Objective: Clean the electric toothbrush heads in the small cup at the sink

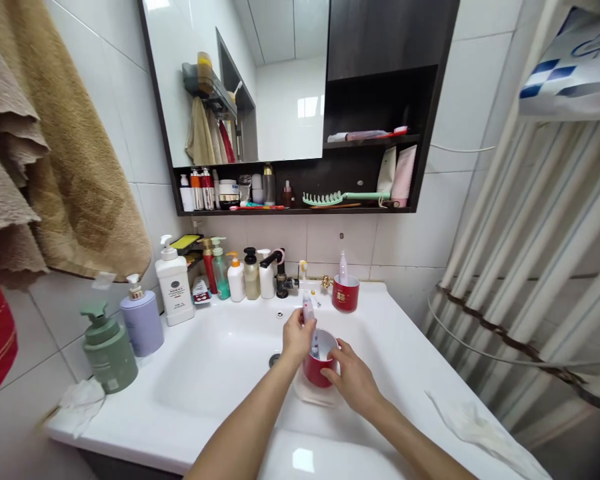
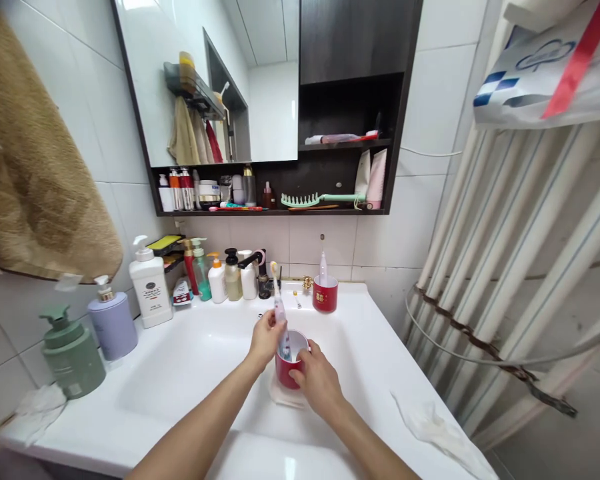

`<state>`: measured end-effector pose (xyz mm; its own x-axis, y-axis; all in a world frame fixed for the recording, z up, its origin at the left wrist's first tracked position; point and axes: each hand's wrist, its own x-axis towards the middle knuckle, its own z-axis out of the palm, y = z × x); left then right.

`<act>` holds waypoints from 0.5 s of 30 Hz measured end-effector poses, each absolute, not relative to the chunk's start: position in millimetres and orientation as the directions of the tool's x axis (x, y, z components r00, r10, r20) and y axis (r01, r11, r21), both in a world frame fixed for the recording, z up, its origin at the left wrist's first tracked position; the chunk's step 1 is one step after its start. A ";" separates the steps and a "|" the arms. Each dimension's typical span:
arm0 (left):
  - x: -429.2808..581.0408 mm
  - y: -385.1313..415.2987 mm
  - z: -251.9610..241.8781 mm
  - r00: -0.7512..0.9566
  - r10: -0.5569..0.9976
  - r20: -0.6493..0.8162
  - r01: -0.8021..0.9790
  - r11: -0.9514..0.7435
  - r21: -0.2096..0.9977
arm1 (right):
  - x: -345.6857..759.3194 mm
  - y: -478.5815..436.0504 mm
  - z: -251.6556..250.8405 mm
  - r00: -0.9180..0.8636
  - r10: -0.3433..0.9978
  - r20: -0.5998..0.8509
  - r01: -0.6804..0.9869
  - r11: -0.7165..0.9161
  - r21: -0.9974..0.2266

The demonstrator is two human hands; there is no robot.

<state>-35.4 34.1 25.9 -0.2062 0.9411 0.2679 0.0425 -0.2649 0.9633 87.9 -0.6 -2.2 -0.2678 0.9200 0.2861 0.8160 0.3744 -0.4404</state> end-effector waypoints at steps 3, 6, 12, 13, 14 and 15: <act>-51.5 31.5 41.1 -0.294 0.911 0.289 -0.071 -0.323 0.944 | 83.5 10.1 -11.1 -0.261 0.925 0.277 0.837 0.360 -0.413; -61.2 23.0 53.7 -0.306 0.916 0.259 -0.192 -0.326 0.926 | 80.6 15.7 -14.5 -0.242 0.930 0.277 0.854 0.339 -0.394; -52.3 -4.1 44.2 -0.146 0.981 0.124 -0.398 -0.173 0.901 | 78.1 17.3 -16.0 -0.195 0.958 0.211 0.870 0.268 -0.414; -49.4 -7.6 39.9 -0.114 0.989 0.096 -0.415 -0.135 0.900 | 79.5 18.5 -16.3 -0.188 0.963 0.194 0.870 0.255 -0.423; -46.4 -10.8 35.5 -0.087 0.994 0.072 -0.430 -0.103 0.897 | 81.6 19.8 -15.8 -0.185 0.967 0.174 0.868 0.244 -0.433; -43.4 -13.8 31.3 -0.072 0.996 0.051 -0.448 -0.078 0.891 | 84.6 20.9 -14.2 -0.181 0.971 0.157 0.864 0.234 -0.446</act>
<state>-43.4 -13.8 31.3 -0.0724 0.9961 0.0507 -0.4481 -0.0779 0.8906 84.6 20.9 -14.2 -0.1813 0.9708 0.1571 0.8641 0.2335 -0.4458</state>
